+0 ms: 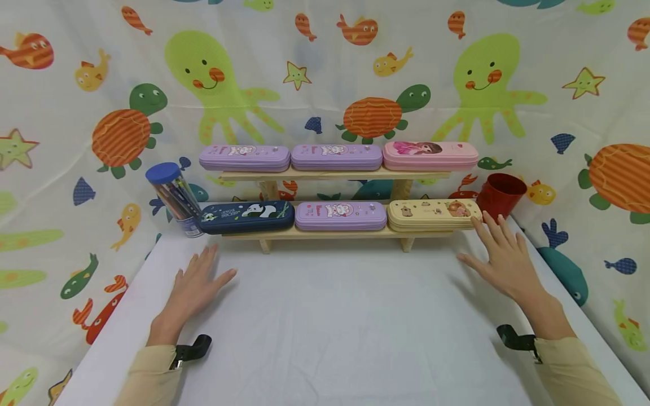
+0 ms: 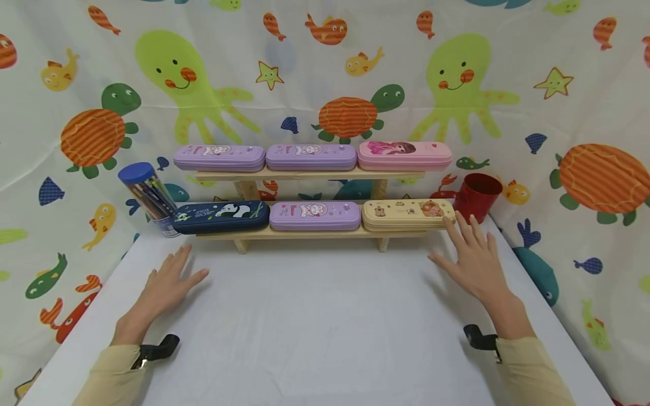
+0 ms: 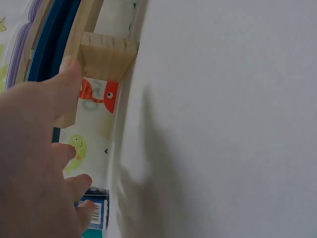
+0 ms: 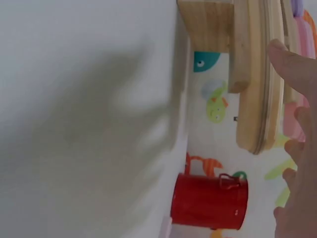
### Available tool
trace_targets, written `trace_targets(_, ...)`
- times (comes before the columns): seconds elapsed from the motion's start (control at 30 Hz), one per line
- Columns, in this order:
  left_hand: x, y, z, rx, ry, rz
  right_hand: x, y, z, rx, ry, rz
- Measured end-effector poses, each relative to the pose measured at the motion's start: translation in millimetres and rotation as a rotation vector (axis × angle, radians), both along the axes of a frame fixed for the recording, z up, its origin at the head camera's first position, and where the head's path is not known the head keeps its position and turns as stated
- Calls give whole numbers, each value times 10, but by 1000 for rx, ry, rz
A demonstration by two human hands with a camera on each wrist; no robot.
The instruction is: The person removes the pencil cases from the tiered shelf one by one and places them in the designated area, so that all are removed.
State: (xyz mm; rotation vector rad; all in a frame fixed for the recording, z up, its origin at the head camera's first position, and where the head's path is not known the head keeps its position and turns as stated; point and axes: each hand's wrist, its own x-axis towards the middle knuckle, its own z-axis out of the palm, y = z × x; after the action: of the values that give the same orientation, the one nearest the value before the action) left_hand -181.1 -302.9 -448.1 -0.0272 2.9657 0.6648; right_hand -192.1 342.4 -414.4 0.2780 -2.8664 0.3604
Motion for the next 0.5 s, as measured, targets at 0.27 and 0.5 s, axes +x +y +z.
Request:
trace_targets(0.27, -148, 92, 68, 277, -119, 11, -178, -137, 138, 15, 36, 67)
trace_targets(0.5, -251, 151, 111, 457, -178, 62, -376, -275, 219, 58, 9, 124)
